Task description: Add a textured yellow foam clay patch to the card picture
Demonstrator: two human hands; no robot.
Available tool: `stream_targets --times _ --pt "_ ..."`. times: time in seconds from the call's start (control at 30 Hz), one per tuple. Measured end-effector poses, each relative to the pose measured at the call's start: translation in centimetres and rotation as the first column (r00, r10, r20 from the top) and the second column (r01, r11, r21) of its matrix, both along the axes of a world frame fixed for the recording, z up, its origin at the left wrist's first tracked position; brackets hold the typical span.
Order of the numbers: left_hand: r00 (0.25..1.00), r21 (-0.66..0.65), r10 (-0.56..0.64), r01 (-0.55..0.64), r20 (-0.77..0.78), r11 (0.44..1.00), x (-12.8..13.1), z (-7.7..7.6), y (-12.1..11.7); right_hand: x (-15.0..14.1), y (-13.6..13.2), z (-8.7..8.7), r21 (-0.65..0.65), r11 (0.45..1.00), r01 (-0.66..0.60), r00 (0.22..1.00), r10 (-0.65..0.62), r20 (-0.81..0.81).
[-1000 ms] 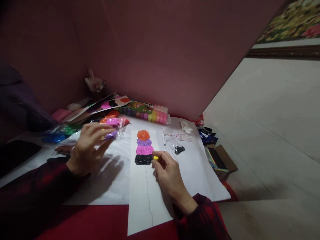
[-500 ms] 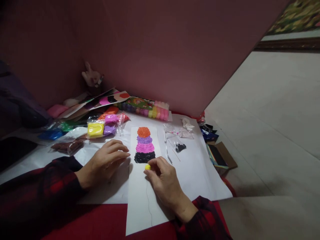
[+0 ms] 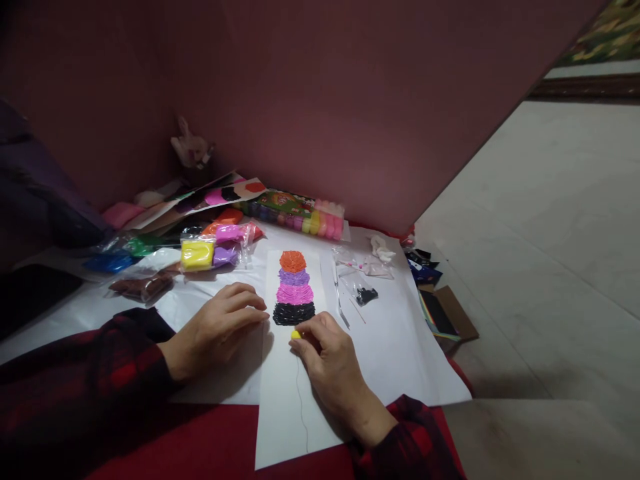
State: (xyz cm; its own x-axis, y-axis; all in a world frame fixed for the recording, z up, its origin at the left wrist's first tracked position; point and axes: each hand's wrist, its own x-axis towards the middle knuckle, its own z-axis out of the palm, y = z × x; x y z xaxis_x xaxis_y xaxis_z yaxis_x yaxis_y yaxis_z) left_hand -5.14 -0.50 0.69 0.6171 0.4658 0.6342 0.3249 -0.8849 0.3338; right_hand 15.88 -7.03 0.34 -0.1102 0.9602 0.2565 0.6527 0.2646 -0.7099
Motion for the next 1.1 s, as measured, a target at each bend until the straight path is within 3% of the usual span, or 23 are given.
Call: stream_targets --times 0.13,0.33,0.53,0.83,1.1 --pt "0.996 -0.013 -0.067 0.066 -0.060 0.998 0.4 -0.3 -0.6 0.0 0.0 -0.3 0.044 0.999 -0.021 0.999 0.019 0.045" --pt "0.928 -0.064 -0.231 0.222 -0.292 0.973 0.8 -0.3 -1.4 0.8 -0.1 -0.4 0.100 0.989 -0.110 0.994 0.109 0.014" --pt "0.912 -0.046 -0.219 0.216 -0.347 0.975 0.8 -0.4 -1.4 1.5 -1.5 -0.6 0.202 0.969 -0.140 0.990 0.131 0.057" --pt "0.916 -0.041 -0.210 0.209 -0.343 0.977 0.8 -0.7 -1.4 1.4 -2.3 -1.3 0.173 0.961 -0.218 0.929 0.150 0.337" --pt "0.916 -0.032 -0.208 0.210 -0.343 0.977 0.8 -0.8 -1.3 1.2 -2.4 -1.1 0.156 0.962 -0.225 0.908 0.148 0.392"
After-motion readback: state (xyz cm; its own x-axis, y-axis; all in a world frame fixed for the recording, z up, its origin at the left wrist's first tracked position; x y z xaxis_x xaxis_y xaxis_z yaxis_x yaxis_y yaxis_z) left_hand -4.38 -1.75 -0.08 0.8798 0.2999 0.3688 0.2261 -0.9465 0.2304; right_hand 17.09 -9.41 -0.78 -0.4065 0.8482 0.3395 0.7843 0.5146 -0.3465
